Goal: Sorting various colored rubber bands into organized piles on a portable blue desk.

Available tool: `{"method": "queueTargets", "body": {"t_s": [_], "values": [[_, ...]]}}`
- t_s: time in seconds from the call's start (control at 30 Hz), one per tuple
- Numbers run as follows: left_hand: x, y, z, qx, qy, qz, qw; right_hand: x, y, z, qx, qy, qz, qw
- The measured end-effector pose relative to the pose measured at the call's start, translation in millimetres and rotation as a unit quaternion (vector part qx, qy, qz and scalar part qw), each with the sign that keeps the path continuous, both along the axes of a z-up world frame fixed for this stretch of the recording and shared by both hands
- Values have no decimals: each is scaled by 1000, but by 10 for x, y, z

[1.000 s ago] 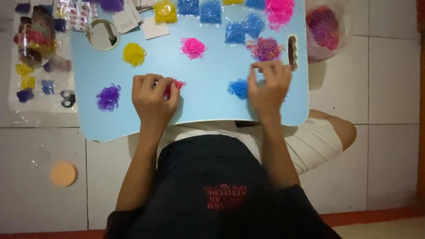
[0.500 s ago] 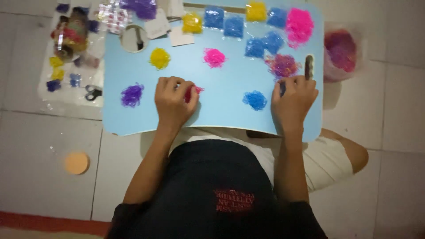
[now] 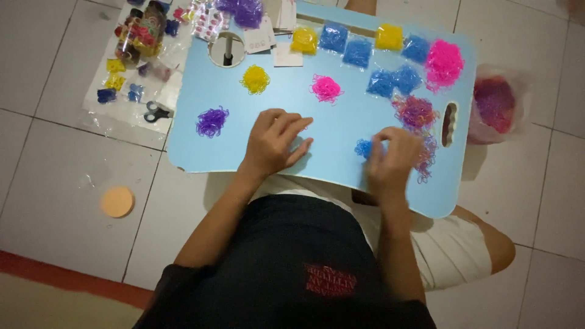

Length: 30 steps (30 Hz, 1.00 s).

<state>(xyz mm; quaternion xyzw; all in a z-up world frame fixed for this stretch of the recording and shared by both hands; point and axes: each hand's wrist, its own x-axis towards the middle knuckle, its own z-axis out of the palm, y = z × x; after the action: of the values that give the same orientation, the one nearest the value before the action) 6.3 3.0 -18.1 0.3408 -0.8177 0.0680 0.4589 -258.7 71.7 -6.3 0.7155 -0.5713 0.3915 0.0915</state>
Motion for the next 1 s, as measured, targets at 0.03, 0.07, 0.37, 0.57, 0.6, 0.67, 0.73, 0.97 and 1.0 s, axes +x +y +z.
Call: {"method": "queueTargets", "body": {"t_s": [0.03, 0.07, 0.37, 0.57, 0.6, 0.67, 0.73, 0.97, 1.0], "values": [[-2, 10, 46, 0, 0, 0, 1000, 124, -18, -56, 0, 0, 0, 1000], [-5, 20, 91, -25, -1, -19, 1000, 247, -35, -113, -10, 12, 30, 999], [-22, 63, 98, -96, 22, -69, 993, 709, -211, -235, -12, 40, 111, 993], [-26, 69, 184, -86, 41, -85, 992, 674, -269, -244, -18, 9, 138, 990], [-19, 86, 200, -86, 41, -86, 992, 667, -262, -273, -23, 5, 140, 990], [-16, 96, 152, -79, 37, -84, 993, 681, -255, -301, -20, -7, 139, 990], [-20, 56, 126, -81, 34, -79, 993, 686, -283, -291, -24, -17, 140, 990], [188, 18, 173, -34, 43, -12, 998, 668, -255, -240, -29, -43, 137, 989], [258, 6, 195, -11, 51, 14, 999, 662, -258, -258, -25, -48, 135, 989]]}}
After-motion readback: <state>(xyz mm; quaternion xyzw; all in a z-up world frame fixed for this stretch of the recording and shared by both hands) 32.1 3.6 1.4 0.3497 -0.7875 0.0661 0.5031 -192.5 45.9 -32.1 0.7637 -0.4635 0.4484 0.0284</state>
